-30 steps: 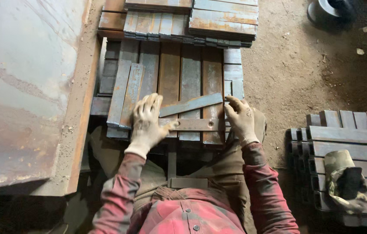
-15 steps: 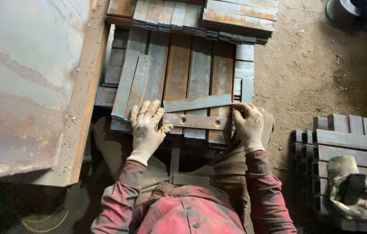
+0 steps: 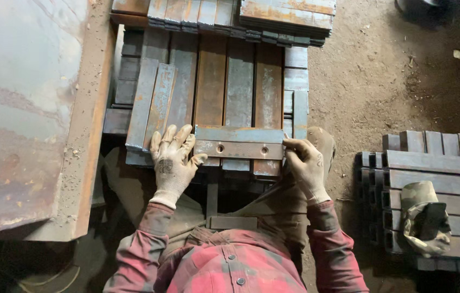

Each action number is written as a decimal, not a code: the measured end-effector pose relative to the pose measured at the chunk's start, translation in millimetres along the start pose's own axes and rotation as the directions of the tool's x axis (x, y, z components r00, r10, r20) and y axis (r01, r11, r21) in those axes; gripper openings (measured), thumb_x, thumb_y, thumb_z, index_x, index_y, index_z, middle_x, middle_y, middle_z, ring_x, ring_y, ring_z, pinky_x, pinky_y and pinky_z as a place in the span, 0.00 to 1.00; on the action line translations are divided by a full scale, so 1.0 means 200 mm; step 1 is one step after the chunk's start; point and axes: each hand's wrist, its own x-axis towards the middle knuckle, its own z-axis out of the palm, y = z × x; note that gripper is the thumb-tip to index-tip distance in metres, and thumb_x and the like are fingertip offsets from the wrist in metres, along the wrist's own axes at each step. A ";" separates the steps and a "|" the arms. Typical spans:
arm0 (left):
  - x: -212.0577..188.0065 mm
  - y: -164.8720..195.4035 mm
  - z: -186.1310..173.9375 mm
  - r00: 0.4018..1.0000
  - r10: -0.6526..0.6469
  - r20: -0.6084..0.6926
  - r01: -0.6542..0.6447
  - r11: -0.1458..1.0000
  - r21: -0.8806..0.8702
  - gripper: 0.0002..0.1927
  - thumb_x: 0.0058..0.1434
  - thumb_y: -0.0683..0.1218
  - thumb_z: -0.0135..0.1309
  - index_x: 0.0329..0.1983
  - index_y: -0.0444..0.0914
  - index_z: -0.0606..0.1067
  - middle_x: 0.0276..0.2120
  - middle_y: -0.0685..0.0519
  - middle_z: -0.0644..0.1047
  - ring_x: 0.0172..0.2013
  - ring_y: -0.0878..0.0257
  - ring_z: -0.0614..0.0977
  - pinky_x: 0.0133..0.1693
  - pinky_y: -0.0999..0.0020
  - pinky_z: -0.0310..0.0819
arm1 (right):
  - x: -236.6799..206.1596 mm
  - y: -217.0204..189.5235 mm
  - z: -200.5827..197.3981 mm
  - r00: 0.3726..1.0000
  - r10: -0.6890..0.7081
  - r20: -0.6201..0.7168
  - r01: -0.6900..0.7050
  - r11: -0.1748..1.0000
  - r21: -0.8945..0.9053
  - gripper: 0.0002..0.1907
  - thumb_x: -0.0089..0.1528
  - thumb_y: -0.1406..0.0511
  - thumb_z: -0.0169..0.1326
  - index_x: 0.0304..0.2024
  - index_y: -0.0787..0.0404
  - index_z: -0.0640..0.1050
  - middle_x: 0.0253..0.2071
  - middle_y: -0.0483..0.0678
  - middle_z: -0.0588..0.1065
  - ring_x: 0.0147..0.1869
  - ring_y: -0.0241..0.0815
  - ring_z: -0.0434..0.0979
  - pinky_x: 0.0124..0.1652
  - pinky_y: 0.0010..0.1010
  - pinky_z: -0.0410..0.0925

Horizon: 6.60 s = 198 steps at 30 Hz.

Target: The person sits on the ground and picks up flat steel bars one at a time, aligning each bar's edges with the bars below and squaring them into a neat stack on a rusty plate with two holes. They occasionally reposition misaligned bars and press the stack flat by hand.

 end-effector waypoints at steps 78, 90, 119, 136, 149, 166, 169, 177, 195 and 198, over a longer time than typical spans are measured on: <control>0.58 0.63 -0.13 0.898 0.080 0.432 0.419 -0.453 -0.787 0.16 0.74 0.41 0.47 0.60 0.27 0.74 0.57 0.41 0.78 0.54 0.54 0.82 0.59 0.57 0.77 | -0.44 0.09 -0.03 0.933 -0.234 -0.272 0.196 0.968 -0.160 0.17 0.58 0.76 0.58 0.48 0.61 0.82 0.43 0.49 0.78 0.46 0.42 0.81 0.47 0.29 0.72; 0.93 0.62 0.10 0.786 0.503 0.360 -0.477 0.863 -0.164 0.27 0.53 0.45 0.60 0.59 0.41 0.75 0.56 0.46 0.75 0.61 0.46 0.72 0.61 0.36 0.53 | -0.45 0.05 -0.05 0.926 -0.271 -0.261 0.203 0.944 -0.260 0.16 0.56 0.74 0.59 0.47 0.58 0.82 0.40 0.48 0.78 0.46 0.45 0.80 0.46 0.32 0.72; 0.68 0.19 -0.14 0.999 -0.030 0.029 0.028 0.995 0.095 0.15 0.60 0.53 0.66 0.37 0.37 0.79 0.40 0.45 0.80 0.43 0.47 0.81 0.42 0.53 0.79 | -0.35 0.07 -0.06 0.930 -0.226 -0.290 0.239 0.971 0.008 0.13 0.63 0.71 0.57 0.50 0.59 0.81 0.47 0.49 0.80 0.49 0.40 0.80 0.50 0.29 0.75; 0.44 0.08 -0.19 0.960 -0.152 0.233 0.164 0.986 -0.034 0.20 0.61 0.55 0.55 0.57 0.56 0.80 0.68 0.65 0.68 0.74 0.48 0.53 0.67 0.29 0.24 | 0.25 -0.28 0.02 0.982 -0.188 -0.002 0.187 0.975 -0.122 0.21 0.61 0.72 0.48 0.56 0.60 0.80 0.49 0.51 0.75 0.53 0.44 0.79 0.54 0.31 0.70; 0.37 0.00 -0.16 0.966 -0.061 0.253 0.105 0.981 -0.165 0.18 0.61 0.55 0.58 0.55 0.53 0.82 0.66 0.68 0.72 0.76 0.52 0.53 0.72 0.38 0.22 | 0.13 -0.19 0.02 0.980 -0.197 -0.009 0.196 0.979 -0.062 0.19 0.62 0.76 0.50 0.54 0.65 0.80 0.49 0.48 0.76 0.54 0.37 0.78 0.54 0.26 0.70; 0.33 -0.03 -0.23 0.970 -0.217 -0.107 0.180 0.942 -0.283 0.12 0.62 0.51 0.58 0.47 0.46 0.82 0.56 0.58 0.80 0.61 0.57 0.76 0.69 0.48 0.58 | 0.01 -0.09 0.05 0.961 -0.207 -0.182 0.208 0.978 -0.011 0.16 0.65 0.75 0.53 0.55 0.64 0.80 0.49 0.49 0.76 0.53 0.38 0.76 0.54 0.25 0.69; 0.42 -0.10 -0.31 0.937 -0.244 -0.249 0.264 0.963 0.050 0.22 0.51 0.54 0.64 0.47 0.40 0.79 0.50 0.49 0.79 0.52 0.48 0.78 0.53 0.48 0.67 | -0.15 -0.04 0.05 0.923 -0.205 -0.326 0.202 0.978 -0.044 0.15 0.66 0.75 0.52 0.55 0.64 0.80 0.50 0.48 0.76 0.54 0.38 0.77 0.56 0.27 0.70; 0.54 -0.24 -0.38 0.874 -0.484 0.043 0.474 0.869 0.142 0.27 0.50 0.56 0.67 0.49 0.38 0.77 0.46 0.42 0.77 0.45 0.45 0.82 0.44 0.52 0.77 | -0.32 0.12 0.06 0.913 -0.141 -0.382 0.142 0.989 -0.026 0.15 0.66 0.76 0.52 0.53 0.65 0.81 0.48 0.49 0.77 0.51 0.39 0.78 0.53 0.27 0.70; 1.00 0.26 -0.07 0.854 0.149 0.498 0.092 0.899 -0.428 0.13 0.57 0.44 0.60 0.46 0.46 0.83 0.41 0.50 0.84 0.44 0.56 0.86 0.48 0.63 0.79 | -0.29 0.16 0.03 0.902 -0.150 -0.404 0.131 0.989 -0.075 0.18 0.59 0.78 0.52 0.50 0.63 0.82 0.44 0.48 0.78 0.47 0.38 0.79 0.49 0.27 0.71; 1.04 0.37 0.02 0.827 0.129 0.547 0.105 0.920 -0.377 0.13 0.58 0.45 0.60 0.47 0.48 0.83 0.44 0.50 0.83 0.47 0.55 0.85 0.50 0.62 0.77 | -0.28 0.14 0.02 0.907 -0.136 -0.398 0.148 0.989 -0.001 0.18 0.59 0.78 0.52 0.50 0.63 0.81 0.45 0.47 0.77 0.48 0.37 0.79 0.49 0.25 0.71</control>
